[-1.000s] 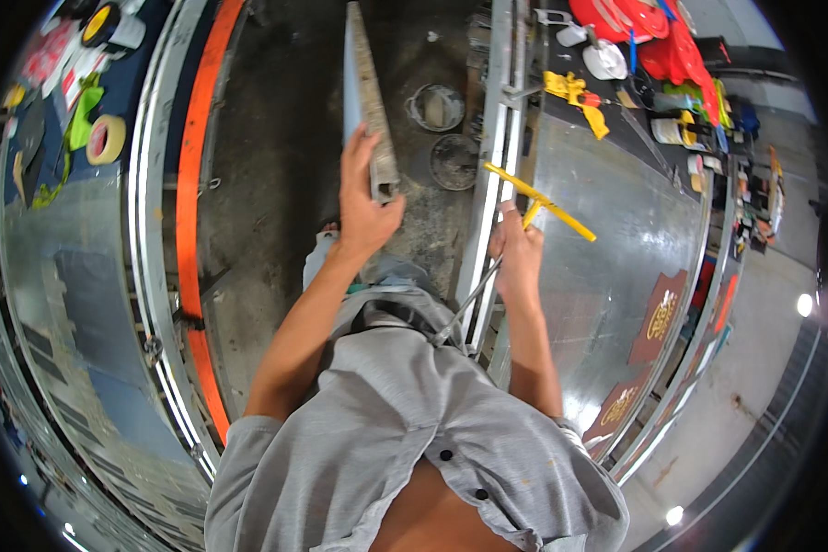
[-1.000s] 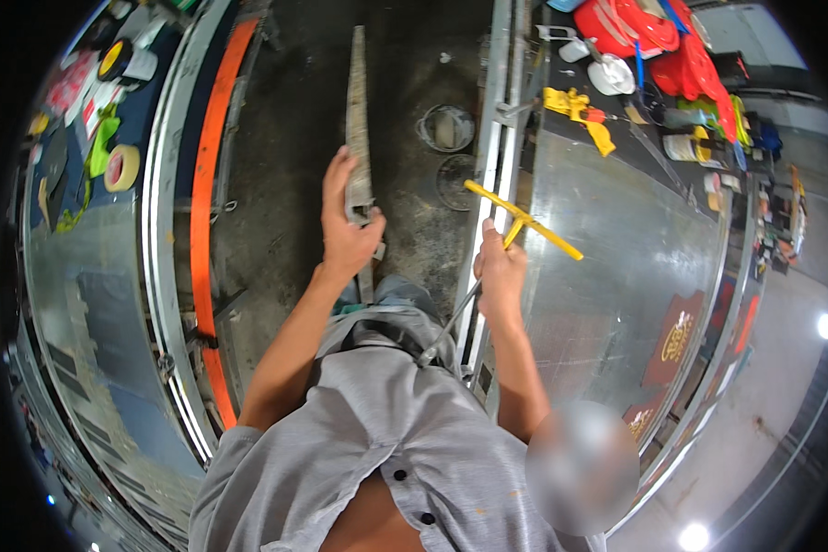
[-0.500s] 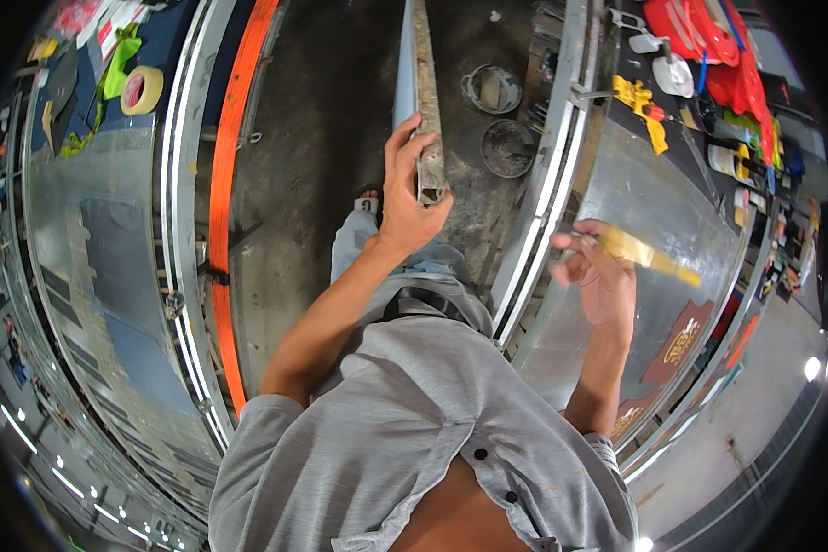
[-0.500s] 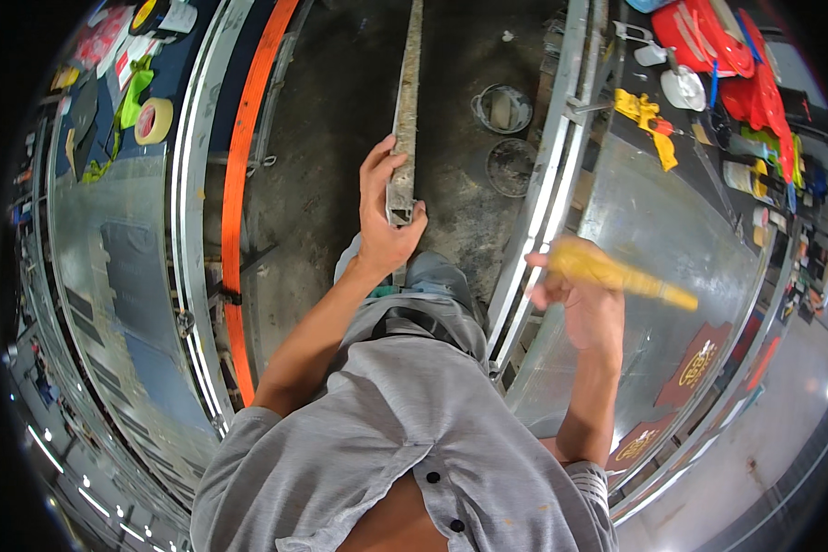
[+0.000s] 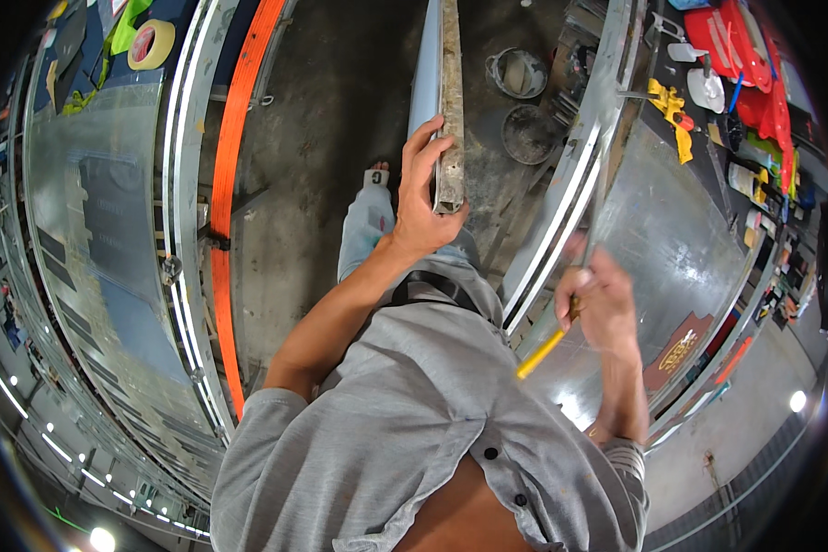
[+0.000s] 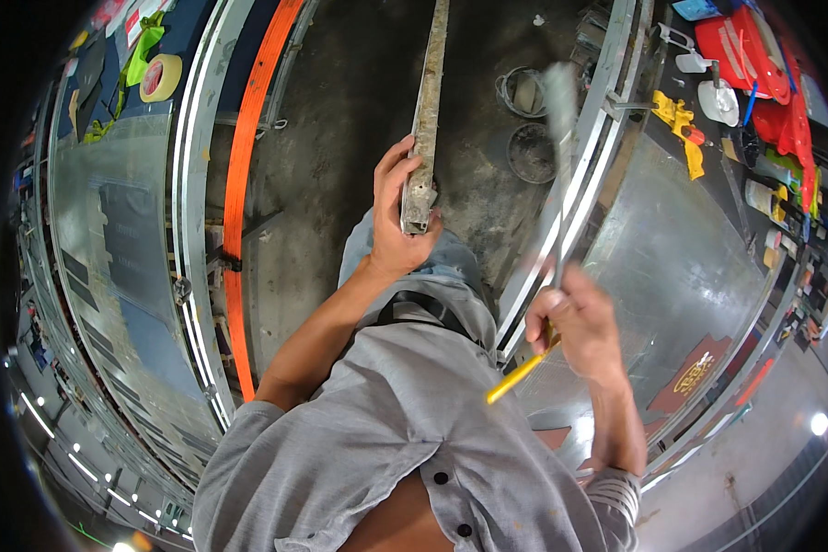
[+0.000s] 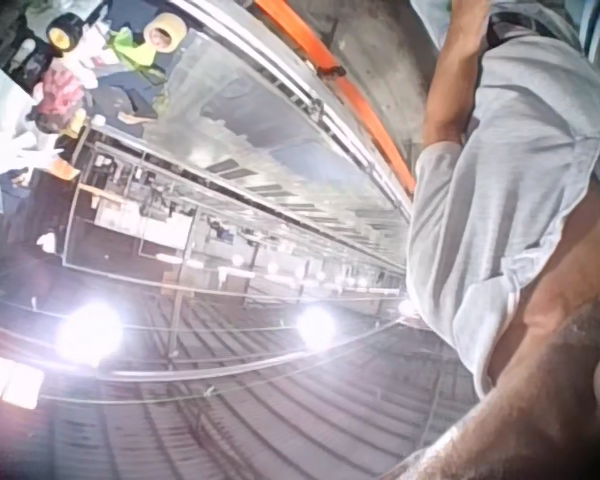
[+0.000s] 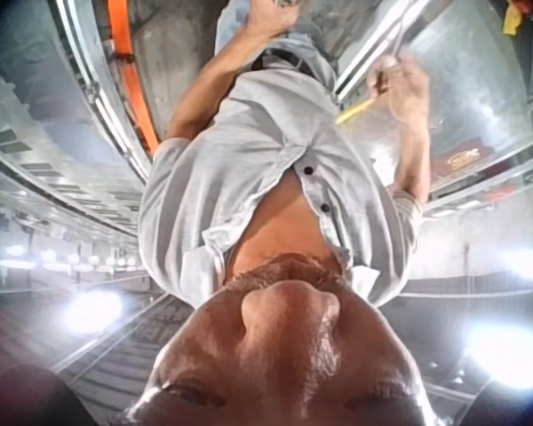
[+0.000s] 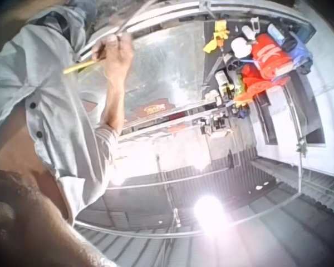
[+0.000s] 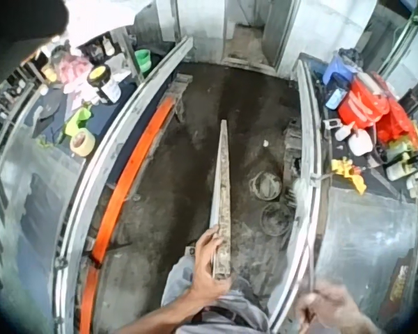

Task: The person assembles a long, thin metal frame by hand, using a red-handled screwdriver to tighten screws at various points along the frame. They then switch to a yellow T-handle Allen wrench to further tighten bolts on the frame. The person works on the frame while standing in a workshop environment.

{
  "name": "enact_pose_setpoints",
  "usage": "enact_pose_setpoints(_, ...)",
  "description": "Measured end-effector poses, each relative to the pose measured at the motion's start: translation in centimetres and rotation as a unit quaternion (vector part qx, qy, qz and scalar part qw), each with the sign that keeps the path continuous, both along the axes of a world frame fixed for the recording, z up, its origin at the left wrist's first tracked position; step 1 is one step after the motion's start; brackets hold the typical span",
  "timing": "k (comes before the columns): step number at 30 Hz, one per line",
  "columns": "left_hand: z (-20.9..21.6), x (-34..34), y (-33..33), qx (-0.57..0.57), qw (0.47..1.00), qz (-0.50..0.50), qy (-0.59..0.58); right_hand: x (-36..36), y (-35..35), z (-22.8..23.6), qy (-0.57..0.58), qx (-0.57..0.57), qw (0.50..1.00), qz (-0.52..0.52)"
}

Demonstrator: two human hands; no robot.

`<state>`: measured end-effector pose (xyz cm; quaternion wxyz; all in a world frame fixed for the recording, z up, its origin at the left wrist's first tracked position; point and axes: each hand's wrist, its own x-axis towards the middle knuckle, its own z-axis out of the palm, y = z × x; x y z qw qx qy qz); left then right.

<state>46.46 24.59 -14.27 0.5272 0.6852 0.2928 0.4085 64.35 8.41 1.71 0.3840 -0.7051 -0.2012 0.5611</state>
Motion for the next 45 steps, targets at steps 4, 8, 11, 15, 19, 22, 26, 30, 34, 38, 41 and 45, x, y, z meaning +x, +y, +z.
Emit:
enact_pose_setpoints(4, -0.8, 0.6, 0.4, -0.051, 0.997, -0.009, -0.055, 1.3, -2.2, 0.4, -0.266, -0.036, 0.951, 0.154)
enact_pose_setpoints(8, -0.8, 0.5, 0.6, -0.049, 0.997, -0.017, -0.054, 1.0, -1.6, 2.7, -0.31, 0.103, 0.942, 0.08)
enact_pose_setpoints(11, -0.8, 0.3, 0.2, -0.051, 0.997, -0.016, -0.062, 1.5, -1.2, 0.0, -0.41, 0.031, 0.873, 0.261)
enact_pose_setpoints(15, -0.5, -0.1, 0.6, 0.023, 1.0, 0.001, 0.018, 1.9, -1.0, 2.8, -0.432, 0.028, 0.885, 0.171)
enact_pose_setpoints(19, -0.7, 0.2, 0.5, -0.024, 0.999, 0.008, -0.043, 1.5, 0.8, 3.3, -0.411, -0.021, 0.87, 0.274)
enact_pose_setpoints(22, -1.2, -0.3, 0.3, -0.015, 0.999, 0.01, -0.03, 2.1, 1.7, 5.5, -0.407, -0.042, 0.9, 0.152)
enact_pose_setpoints(26, -0.2, -0.2, 0.4, -0.013, 0.999, 0.007, -0.033, 2.2, 1.2, 2.5, -0.427, 0.006, 0.843, 0.327)
enact_pose_setpoints(30, -0.9, -0.4, 0.0, 0.004, 0.999, 0.021, -0.026, 2.9, 3.0, 4.7, -0.459, 0.022, 0.871, 0.176)
enact_pose_setpoints(34, -0.7, 0.1, 0.6, 0.003, 0.999, 0.004, -0.032, 2.6, 1.4, 2.4, -0.43, 0.051, 0.841, 0.324)
enact_pose_setpoints(38, -0.4, 0.1, 0.9, -0.013, 1.0, -0.004, -0.022, 3.5, 1.1, 5.1, -0.405, -0.029, 0.899, 0.167)
enact_pose_setpoints(41, -0.5, 0.1, 0.7, 0.022, 0.999, -0.016, -0.026, 3.0, 0.4, 2.1, -0.397, 0.08, 0.862, 0.304)
enact_pose_setpoints(45, -0.6, 0.1, 0.8, 0.015, 1.0, 0.002, 0.004, 3.6, 0.7, 4.0, -0.378, 0.033, 0.907, 0.182)
